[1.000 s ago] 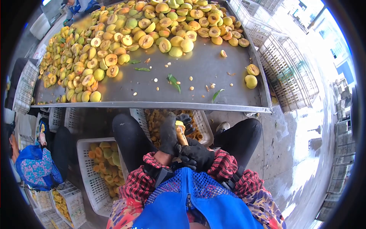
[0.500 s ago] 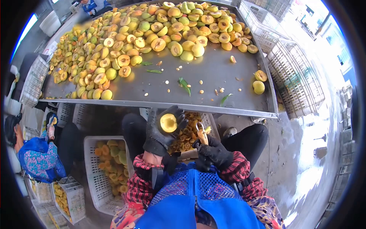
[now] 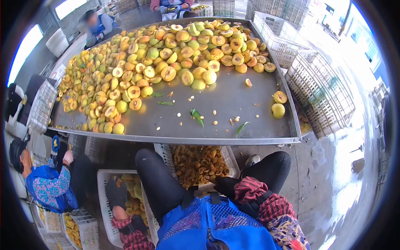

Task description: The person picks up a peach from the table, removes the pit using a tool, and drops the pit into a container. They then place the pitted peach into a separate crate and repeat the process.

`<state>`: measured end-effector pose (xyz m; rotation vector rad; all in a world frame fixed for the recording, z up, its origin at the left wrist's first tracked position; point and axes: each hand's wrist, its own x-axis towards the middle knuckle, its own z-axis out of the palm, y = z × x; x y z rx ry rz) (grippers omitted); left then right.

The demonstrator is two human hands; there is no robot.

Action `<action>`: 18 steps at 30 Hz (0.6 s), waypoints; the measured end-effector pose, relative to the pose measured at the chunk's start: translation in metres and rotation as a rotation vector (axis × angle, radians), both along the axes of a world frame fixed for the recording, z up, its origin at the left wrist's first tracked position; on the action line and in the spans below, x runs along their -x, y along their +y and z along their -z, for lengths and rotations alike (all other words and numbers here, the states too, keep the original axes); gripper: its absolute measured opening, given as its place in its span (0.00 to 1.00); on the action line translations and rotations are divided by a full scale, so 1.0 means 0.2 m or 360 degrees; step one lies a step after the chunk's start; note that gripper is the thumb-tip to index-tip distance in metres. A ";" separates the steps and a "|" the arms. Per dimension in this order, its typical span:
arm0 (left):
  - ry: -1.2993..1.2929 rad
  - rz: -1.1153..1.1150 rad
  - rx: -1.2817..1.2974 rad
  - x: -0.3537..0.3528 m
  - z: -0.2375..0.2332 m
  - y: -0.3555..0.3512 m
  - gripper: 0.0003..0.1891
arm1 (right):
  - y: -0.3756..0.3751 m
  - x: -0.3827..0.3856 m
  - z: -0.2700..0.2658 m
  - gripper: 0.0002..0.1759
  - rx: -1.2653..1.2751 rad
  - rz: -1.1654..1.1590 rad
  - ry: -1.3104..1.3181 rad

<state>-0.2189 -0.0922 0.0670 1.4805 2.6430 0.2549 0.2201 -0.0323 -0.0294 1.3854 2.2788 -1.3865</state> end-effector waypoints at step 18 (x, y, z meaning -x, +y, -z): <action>-0.0052 0.1648 -0.0880 -1.00 -0.02 2.28 0.22 | 0.10 -0.10 0.32 0.22 -0.0020 0.0044 0.0152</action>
